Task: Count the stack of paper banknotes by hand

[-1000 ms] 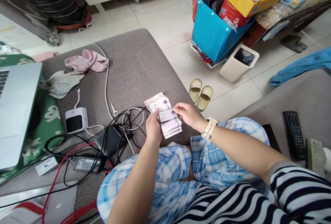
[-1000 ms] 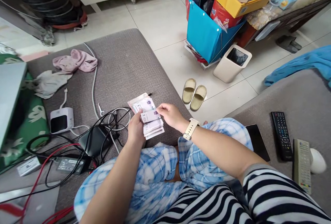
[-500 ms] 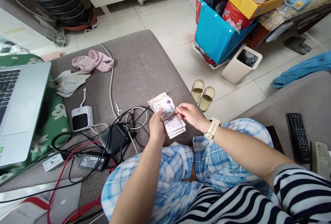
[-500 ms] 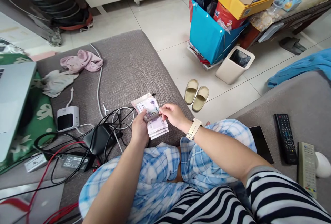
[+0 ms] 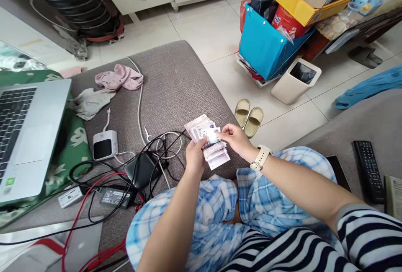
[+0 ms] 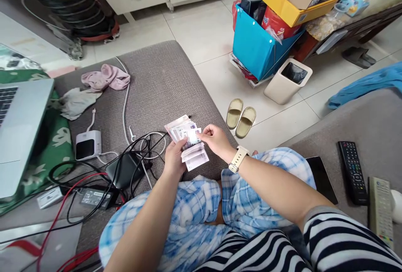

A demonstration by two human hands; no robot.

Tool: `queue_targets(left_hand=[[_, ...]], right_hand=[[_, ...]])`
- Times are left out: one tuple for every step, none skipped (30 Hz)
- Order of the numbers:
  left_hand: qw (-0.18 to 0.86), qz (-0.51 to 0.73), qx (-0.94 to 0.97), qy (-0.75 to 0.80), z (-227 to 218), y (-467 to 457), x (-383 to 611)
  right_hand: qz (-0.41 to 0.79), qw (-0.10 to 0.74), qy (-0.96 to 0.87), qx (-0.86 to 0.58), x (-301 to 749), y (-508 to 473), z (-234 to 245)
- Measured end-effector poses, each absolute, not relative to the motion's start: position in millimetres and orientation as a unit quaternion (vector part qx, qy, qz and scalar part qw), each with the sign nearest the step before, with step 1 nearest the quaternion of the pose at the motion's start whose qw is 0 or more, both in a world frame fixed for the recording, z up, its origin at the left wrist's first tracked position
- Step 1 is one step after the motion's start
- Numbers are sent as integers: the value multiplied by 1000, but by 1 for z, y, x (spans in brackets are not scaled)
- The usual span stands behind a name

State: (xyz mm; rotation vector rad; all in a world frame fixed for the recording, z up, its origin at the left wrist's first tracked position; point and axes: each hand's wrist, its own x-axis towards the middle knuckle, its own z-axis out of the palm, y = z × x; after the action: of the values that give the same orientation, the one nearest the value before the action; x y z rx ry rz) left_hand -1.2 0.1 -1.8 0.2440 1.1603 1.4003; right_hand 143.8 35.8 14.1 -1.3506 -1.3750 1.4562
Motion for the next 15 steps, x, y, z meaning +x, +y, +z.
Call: queue_targets(left_hand=[[608,606,109,501,-2,0,-1],[609,605,110,501,-2,0,0],[609,604,110,501,-2,0,0],[610,604,110,502,-2,0,1],[609,604,109,502,-2,0,1],[609,604,109,502,-2,0,1],[608,605,109,502,-2,0,1],[609,605,110,501,-2,0,2],[610,604,110,501,-2,0,2],[613,602,110,500,-2,0,2],[616,599,110,500,-2,0,2],[619,596,109,500,-1,0,3],[621,594,109,500,-1,-1,3],[623,591,110,500,-1,-1,3],[625,589,112,500,-1,-1,4]], right_hand=[[558,354,-535,-526,144,36,13],[554,352,-539,-528,144,36,12],[552,350,-541,-529,144,36,11],[550,349,-544,-529,144,36,10],[549,348,-545,-529,144,36,9],[549,346,-547,-529,144,36,8],[549,346,-548,-528,144,36,7],[548,346,-548,-529,144,36,6],[548,346,-548,-528,143,36,6],[548,346,-549,-528,143,36,5],[547,347,-549,-528,143,36,5],[547,346,-549,-528,143,36,5],[548,346,-550,-528,144,36,5],[548,345,-550,-528,144,36,5],[549,344,-550,-528,144,37,5]])
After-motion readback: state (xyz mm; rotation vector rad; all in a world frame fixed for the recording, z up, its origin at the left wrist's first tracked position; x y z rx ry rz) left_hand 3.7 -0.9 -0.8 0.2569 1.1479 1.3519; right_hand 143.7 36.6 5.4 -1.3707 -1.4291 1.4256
